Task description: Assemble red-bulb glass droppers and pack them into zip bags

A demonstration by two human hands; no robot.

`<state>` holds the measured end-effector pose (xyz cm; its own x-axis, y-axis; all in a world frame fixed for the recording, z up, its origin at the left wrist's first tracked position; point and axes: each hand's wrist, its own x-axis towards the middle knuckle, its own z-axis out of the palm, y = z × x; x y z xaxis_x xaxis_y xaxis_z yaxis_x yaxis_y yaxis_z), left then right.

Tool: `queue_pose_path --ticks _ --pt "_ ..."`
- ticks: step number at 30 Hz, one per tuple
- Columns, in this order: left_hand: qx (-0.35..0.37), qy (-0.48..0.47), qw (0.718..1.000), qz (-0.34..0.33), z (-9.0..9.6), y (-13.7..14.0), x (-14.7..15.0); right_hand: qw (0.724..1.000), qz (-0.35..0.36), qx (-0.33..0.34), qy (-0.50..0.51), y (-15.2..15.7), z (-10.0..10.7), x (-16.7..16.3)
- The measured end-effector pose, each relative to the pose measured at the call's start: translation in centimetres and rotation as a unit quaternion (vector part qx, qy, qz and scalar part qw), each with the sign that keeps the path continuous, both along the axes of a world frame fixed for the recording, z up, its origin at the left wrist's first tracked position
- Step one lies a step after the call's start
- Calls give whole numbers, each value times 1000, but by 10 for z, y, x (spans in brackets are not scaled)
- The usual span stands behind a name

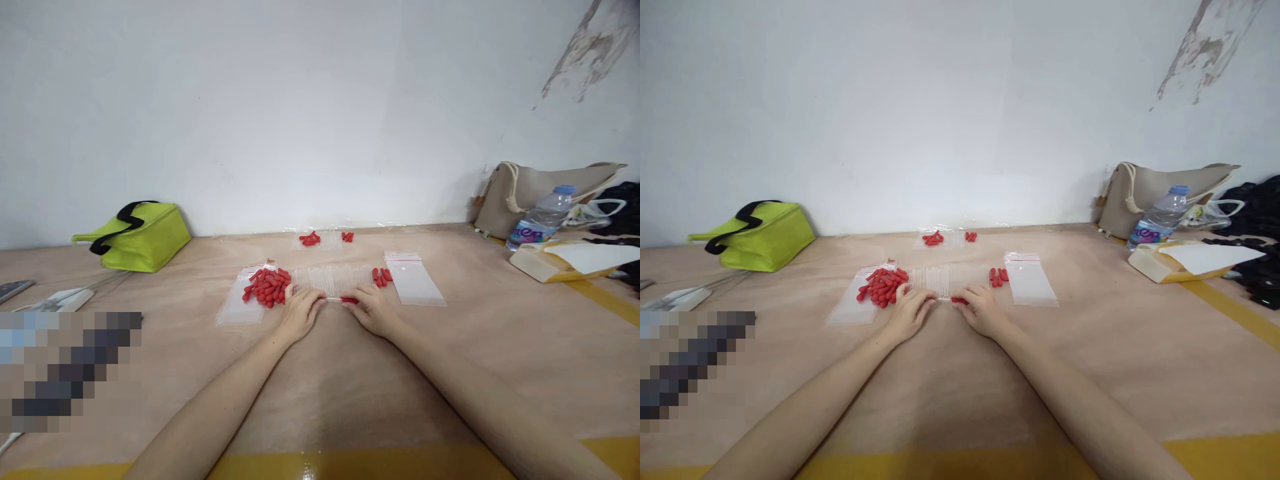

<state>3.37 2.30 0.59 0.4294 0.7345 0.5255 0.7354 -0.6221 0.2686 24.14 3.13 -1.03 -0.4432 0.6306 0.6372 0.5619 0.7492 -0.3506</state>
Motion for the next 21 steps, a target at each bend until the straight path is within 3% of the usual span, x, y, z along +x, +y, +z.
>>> queue_pose_path --ticks 11,21 --pt "-2 6 1000 -10 -1 0 0 997 48 -23 57 0 1 -1" --pt "18 8 998 -60 -3 2 -1 996 56 -20 64 4 -5 0"
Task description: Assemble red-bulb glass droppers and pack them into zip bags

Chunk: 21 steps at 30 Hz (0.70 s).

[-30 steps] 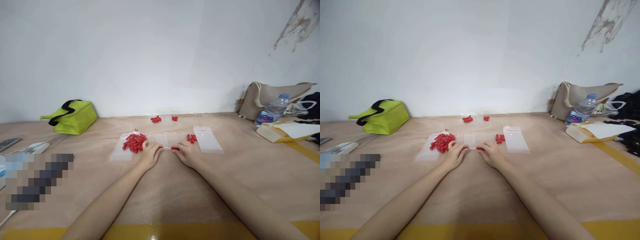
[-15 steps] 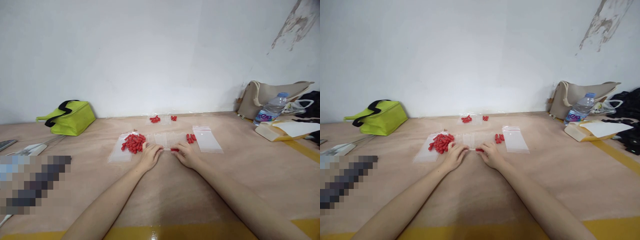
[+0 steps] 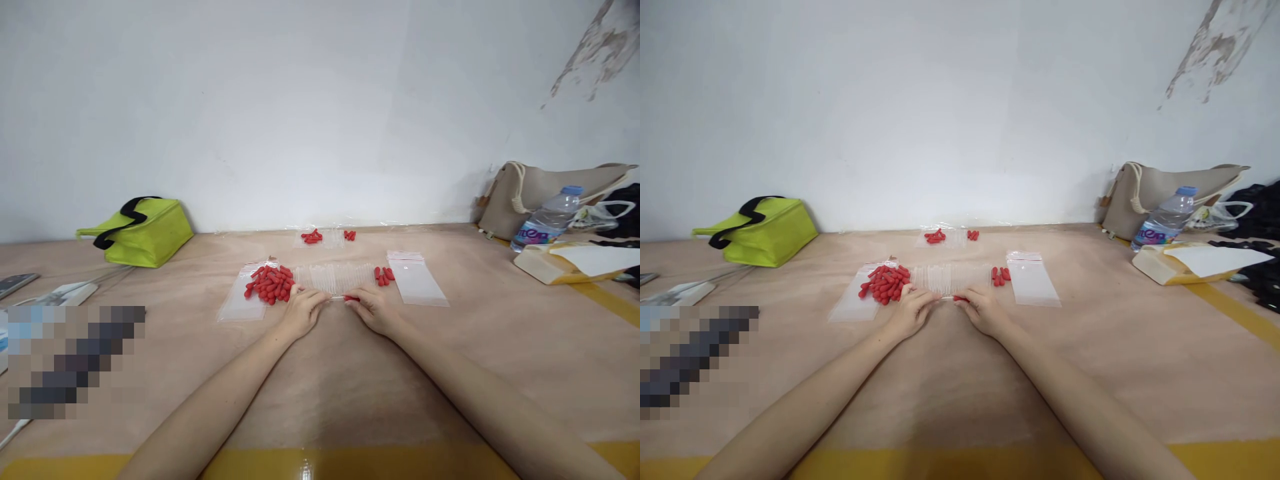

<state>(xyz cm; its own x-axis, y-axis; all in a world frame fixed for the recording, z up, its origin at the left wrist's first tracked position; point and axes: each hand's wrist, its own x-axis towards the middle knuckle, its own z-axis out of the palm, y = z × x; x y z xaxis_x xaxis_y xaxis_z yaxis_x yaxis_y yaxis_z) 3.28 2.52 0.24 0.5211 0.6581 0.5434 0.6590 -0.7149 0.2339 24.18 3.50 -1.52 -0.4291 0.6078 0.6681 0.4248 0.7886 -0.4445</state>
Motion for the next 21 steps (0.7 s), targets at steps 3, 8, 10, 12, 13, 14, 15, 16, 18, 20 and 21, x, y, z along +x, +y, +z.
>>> queue_pose_path --ticks 3,8,10,12,13,14,15,16,18,20,21 --pt "10 -2 1000 -12 -1 1 0 1000 6 11 -1 -1 0 1" --pt "15 27 999 -14 -2 1 0 999 23 24 -21 -2 -1 3" --pt "18 38 999 -11 -2 1 -1 999 29 22 -32 -2 -1 4" --pt "24 44 999 -11 -3 1 -1 998 34 19 -43 -2 -2 4" --pt "28 45 999 -12 -4 1 -2 998 37 18 -48 -2 -3 4" --pt "31 47 998 -12 -4 1 -2 998 38 17 -53 -2 -3 4" --pt "34 49 998 -11 -5 1 -2 997 38 16 -58 -2 -3 4" --pt "36 53 998 -10 -5 1 -1 997 36 17 -63 -2 -4 4" --pt "40 61 997 -8 -6 0 -1 996 31 19 -76 -2 -4 4" --pt "45 66 997 -7 -5 0 0 995 25 21 -91 -3 -3 4" --pt "48 67 997 -6 -5 -1 1 995 22 22 -98 -4 -2 4"
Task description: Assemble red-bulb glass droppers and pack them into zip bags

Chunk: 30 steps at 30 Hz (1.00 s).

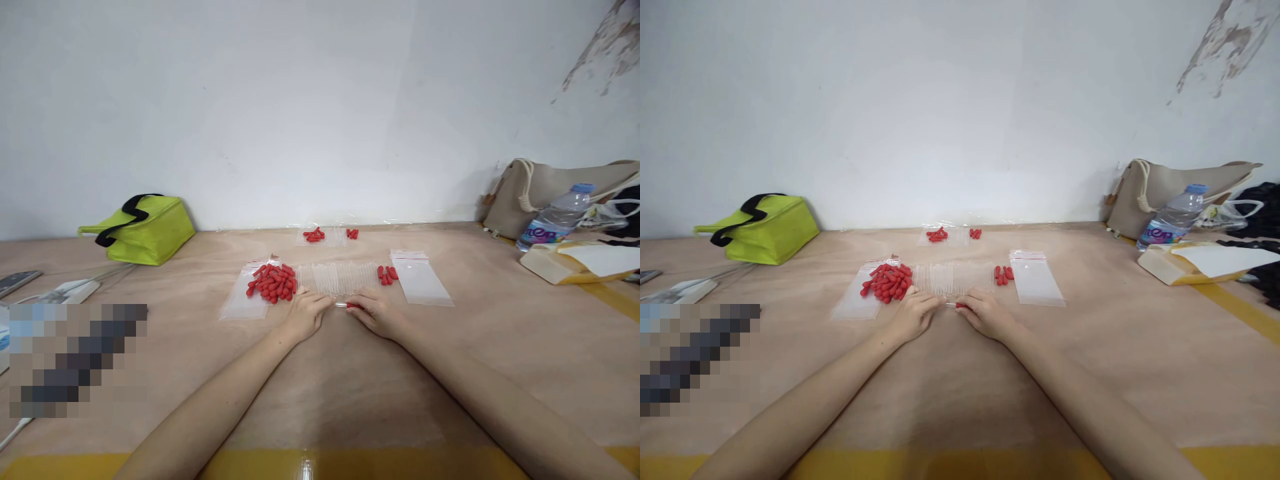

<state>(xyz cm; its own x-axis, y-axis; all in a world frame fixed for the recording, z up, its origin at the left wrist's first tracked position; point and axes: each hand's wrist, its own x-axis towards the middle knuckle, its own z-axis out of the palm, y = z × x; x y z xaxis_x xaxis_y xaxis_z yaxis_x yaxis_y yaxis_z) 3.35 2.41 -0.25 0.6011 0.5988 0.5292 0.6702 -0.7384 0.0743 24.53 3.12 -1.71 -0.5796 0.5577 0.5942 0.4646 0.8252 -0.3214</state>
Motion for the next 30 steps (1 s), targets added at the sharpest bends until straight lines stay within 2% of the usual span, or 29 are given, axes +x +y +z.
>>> queue_pose_path --ticks 10,25,30 --pt "-12 -8 1000 8 2 -2 2 1000 -9 9 -24 -3 6 -5" --pt "-17 -22 1000 12 -3 -1 1 1000 -8 7 -15 3 3 -11" --pt "-32 -32 998 31 1 -3 4 999 3 -21 42 6 5 -8"
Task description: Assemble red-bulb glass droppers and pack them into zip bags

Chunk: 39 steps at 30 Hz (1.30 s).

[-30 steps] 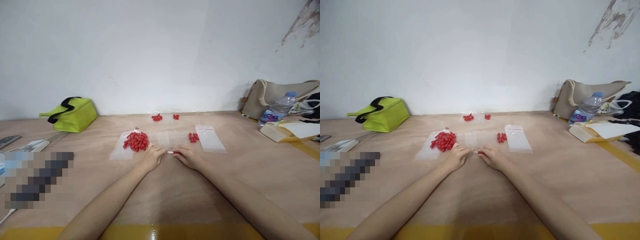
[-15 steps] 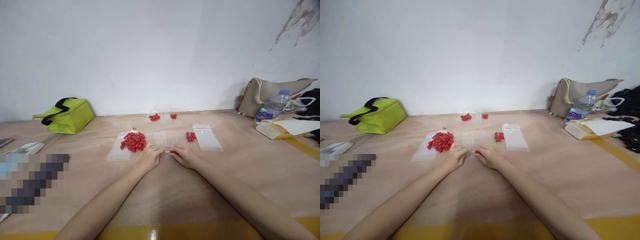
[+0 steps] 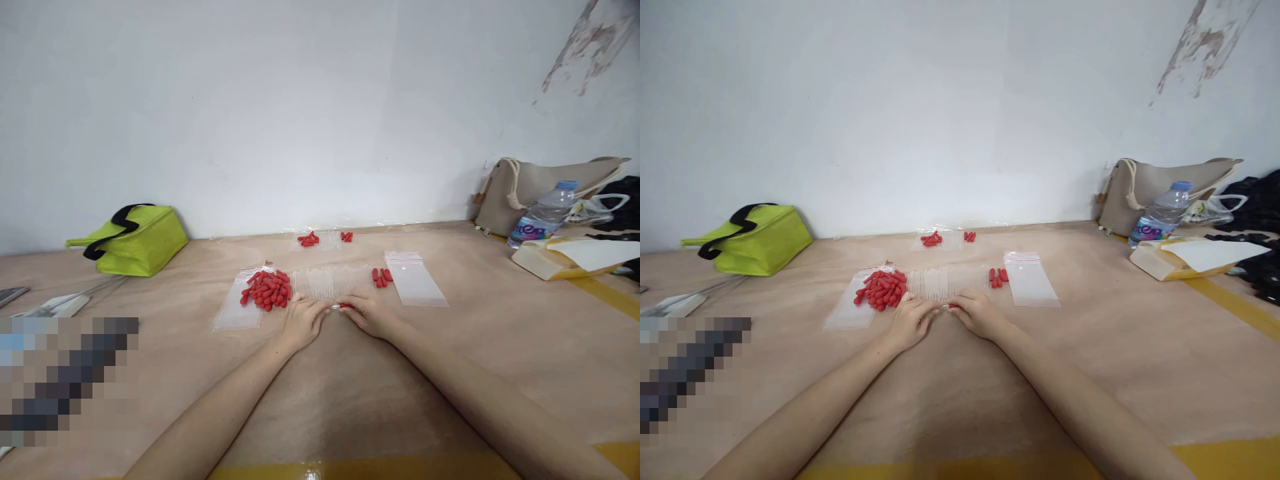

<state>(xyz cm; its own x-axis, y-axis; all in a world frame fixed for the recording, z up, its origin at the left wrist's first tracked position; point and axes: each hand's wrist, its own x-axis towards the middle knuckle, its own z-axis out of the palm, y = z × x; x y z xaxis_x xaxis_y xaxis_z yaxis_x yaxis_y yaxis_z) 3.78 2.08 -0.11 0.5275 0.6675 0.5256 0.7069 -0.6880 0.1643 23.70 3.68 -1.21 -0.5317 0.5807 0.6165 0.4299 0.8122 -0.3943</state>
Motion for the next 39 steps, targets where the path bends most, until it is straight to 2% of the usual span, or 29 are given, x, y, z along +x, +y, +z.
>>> queue_pose_path --ticks 3,6,8,11,15,19,23,26,29,33,39 --pt "-21 -26 999 7 3 -1 3 991 -12 -69 110 -1 2 -3" --pt "-22 -61 998 -14 4 -1 4 954 -24 -178 239 -4 0 -14" --pt "-14 -81 996 -23 3 -1 3 927 -28 -225 298 -5 -2 -23" --pt "-17 -102 994 -21 2 -1 2 907 -29 -254 334 -7 -7 -35" --pt "-25 -111 993 -3 4 -2 3 905 -30 -253 341 -7 -8 -45" --pt "-12 -111 993 37 8 -3 2 930 -121 -196 287 9 7 -26" --pt "8 -93 991 93 7 2 -5 937 -237 -208 150 38 28 20" --pt "23 -83 990 112 4 7 -10 912 -338 -228 43 55 36 43" --pt "27 -70 991 113 3 9 -12 881 -417 -222 -18 66 35 43" --pt "22 -60 991 121 2 8 -12 864 -459 -194 -66 72 26 27" --pt "18 -61 991 118 1 9 -12 873 -451 -177 -61 68 25 29"
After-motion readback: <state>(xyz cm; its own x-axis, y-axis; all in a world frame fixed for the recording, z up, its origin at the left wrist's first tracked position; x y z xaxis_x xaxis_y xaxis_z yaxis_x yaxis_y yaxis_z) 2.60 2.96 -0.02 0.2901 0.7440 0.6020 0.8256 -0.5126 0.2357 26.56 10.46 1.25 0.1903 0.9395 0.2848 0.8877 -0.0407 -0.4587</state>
